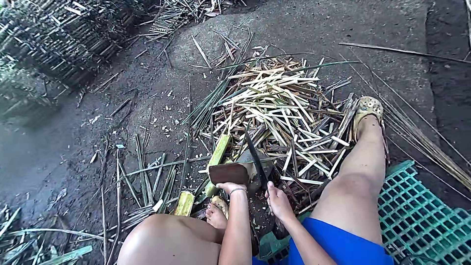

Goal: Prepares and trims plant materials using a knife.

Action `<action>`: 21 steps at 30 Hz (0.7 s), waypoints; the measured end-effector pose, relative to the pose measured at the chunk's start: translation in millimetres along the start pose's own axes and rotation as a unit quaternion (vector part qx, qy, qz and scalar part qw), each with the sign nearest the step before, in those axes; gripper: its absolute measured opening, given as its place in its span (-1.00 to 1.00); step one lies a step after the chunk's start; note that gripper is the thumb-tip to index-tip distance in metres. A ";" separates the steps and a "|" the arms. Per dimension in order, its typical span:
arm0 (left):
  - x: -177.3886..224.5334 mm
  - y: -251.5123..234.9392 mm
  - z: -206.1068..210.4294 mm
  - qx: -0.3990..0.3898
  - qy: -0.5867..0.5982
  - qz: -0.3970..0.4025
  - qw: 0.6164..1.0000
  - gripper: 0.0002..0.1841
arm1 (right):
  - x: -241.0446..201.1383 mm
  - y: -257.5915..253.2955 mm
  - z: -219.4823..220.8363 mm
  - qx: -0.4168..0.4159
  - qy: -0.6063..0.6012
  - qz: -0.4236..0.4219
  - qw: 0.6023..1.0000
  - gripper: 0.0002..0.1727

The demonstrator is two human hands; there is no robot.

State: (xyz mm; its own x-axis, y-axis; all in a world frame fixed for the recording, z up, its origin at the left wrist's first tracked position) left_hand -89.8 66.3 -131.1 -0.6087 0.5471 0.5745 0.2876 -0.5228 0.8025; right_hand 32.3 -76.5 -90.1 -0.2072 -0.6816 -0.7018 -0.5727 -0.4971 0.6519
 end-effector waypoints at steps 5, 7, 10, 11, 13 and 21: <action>2.0 -13.1 -25.6 0.052 -0.231 0.040 0.971 -0.41 | 12.4 -6.0 2.1 0.009 0.111 0.006 0.994 -0.26; 4.3 -20.6 -22.3 0.032 -0.288 0.038 0.956 -0.51 | 13.7 -11.7 2.2 -0.004 0.154 0.022 0.988 -0.24; 8.0 -34.9 -19.5 0.033 -0.368 0.030 0.929 -0.39 | 21.3 -17.7 4.2 -0.024 0.159 0.064 0.985 -0.19; 9.2 -38.4 -20.9 0.052 -0.392 0.022 0.918 -0.24 | 22.2 -18.8 3.4 -0.030 0.151 0.078 0.985 -0.18; 22.3 -43.7 -29.8 0.125 -0.402 0.061 0.905 0.01 | 27.1 -17.9 3.2 -0.039 0.109 0.105 0.988 -0.19; 73.3 -47.8 66.7 -0.127 -0.761 0.331 0.543 0.21 | 38.5 2.3 -9.0 -0.023 -0.117 0.130 0.984 -0.33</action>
State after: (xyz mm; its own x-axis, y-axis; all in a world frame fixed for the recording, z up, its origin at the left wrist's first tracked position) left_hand -98.9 175.0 -116.6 0.9384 -0.0100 0.3453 -0.1579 -0.9016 0.4028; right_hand 30.2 -108.7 -113.0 -0.5230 -0.6493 -0.5522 -0.4400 -0.3492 0.8273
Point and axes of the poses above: each hand's wrist, its own y-axis away from the middle knuckle, its own z-axis out of the palm, x = y × z, the point moved 10 cm from there along -y, towards the middle knuckle, and after that the axes turned 3 degrees about x, right-handed, at the moved point
